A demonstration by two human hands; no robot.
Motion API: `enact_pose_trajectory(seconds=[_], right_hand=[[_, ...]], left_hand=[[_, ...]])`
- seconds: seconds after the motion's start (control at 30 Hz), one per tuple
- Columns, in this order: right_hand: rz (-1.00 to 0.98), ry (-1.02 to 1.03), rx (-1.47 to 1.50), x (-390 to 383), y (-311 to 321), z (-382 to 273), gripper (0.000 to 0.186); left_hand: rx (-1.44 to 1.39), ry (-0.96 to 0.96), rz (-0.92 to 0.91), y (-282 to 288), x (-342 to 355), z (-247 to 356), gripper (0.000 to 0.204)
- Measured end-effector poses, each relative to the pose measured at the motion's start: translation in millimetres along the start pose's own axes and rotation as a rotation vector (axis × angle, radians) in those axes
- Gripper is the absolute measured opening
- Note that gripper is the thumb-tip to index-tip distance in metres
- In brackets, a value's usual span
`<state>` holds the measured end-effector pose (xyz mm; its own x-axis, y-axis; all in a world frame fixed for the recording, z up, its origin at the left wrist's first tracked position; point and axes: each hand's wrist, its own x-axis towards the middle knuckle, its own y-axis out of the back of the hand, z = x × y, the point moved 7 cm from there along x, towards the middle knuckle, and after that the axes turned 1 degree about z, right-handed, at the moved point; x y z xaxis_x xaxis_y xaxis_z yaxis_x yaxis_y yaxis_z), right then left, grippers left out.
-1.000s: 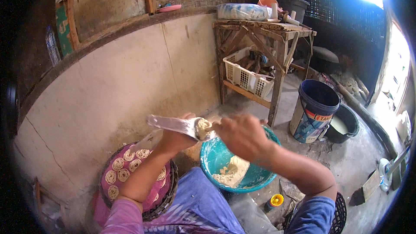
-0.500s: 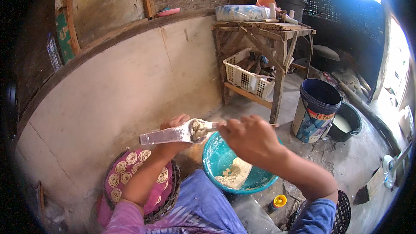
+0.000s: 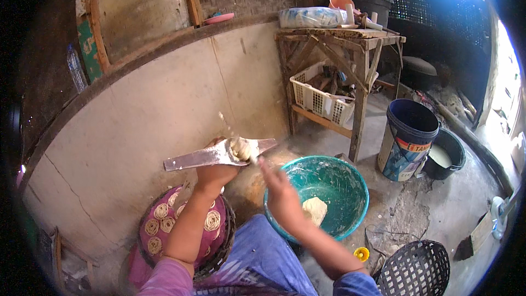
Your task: The person uses a piping bag to squeeze dough into spiral shapes onto a pink mat placed inside a woven basket. They repeatedly refill the bag from a green bowl and continue piping until the mat is filled, then remove the mat from the basket.
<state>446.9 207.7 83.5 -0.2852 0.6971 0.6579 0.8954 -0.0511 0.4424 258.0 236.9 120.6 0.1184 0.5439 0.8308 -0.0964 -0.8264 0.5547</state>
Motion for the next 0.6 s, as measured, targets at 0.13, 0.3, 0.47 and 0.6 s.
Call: enact_pose_trajectory(seconds=[0.13,0.3,0.47,0.6], right_hand=[[-0.127,-0.128,0.279,-33,-19,26,0.054],[-0.154,-0.240,0.259,-31,-23,29,0.046],[-0.313,-0.324,0.480,-60,-51,26,0.043],[-0.229,-0.346,-0.109,-81,-40,120,0.040]], left_hand=[[-0.015,-0.052,0.110,24,4,-4,0.020],[0.026,0.057,0.066,20,-10,-21,0.023],[0.014,0.068,0.126,30,-5,-35,0.029],[0.103,0.010,0.199,64,-7,-52,0.027]])
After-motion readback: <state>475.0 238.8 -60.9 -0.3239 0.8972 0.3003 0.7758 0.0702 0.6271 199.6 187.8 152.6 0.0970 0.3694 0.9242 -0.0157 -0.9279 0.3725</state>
